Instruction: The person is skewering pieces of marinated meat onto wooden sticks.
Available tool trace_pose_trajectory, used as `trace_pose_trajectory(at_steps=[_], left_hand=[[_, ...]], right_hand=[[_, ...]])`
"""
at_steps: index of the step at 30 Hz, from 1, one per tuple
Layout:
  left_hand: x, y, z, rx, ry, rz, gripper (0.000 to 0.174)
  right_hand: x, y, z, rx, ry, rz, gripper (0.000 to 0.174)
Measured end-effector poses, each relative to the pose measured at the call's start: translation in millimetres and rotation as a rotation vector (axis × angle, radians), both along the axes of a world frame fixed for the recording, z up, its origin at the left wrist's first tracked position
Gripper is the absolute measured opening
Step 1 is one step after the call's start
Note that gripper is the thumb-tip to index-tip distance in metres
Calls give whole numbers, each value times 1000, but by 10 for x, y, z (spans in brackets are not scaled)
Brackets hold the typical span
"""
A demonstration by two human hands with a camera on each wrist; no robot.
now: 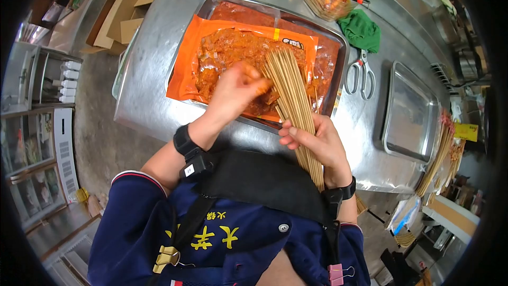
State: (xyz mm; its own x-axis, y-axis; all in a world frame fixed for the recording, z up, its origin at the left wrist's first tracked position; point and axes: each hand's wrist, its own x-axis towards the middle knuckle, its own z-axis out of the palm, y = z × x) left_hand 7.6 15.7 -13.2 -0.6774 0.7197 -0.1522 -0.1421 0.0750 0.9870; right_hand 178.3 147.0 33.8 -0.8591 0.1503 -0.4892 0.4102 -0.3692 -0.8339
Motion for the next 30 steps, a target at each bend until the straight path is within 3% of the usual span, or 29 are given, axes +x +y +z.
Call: trace_pose_trajectory(at_steps=[1,2,5,9,17,22,25,30], left_hand=[[-9,-44,75,55,44,35,14],[-9,-73,193,99,-166,37,13],[-4,-171,363,45,-451,-205,13],[109,-151,280,23,-469,-112,16],[71,-203,227,119,-512,-158,15],[90,-196,274,112,-529,-137,15],[85,-199,325,-44,-473,-127,14],[129,-189,309,5,-468,-131,18]], right_hand=[[-4,-3,-6,-3,-8,2,22],[-9,-11,-9,-5,-15,8,23],[-45,-43,4,9,10,55,23],[-31,-95,-7,43,-7,37,23],[-30,-109,46,-56,-27,-117,16],[-47,-99,47,37,-63,-57,14],[-47,-121,45,89,-46,-49,13],[-38,-117,26,142,-31,-29,15]])
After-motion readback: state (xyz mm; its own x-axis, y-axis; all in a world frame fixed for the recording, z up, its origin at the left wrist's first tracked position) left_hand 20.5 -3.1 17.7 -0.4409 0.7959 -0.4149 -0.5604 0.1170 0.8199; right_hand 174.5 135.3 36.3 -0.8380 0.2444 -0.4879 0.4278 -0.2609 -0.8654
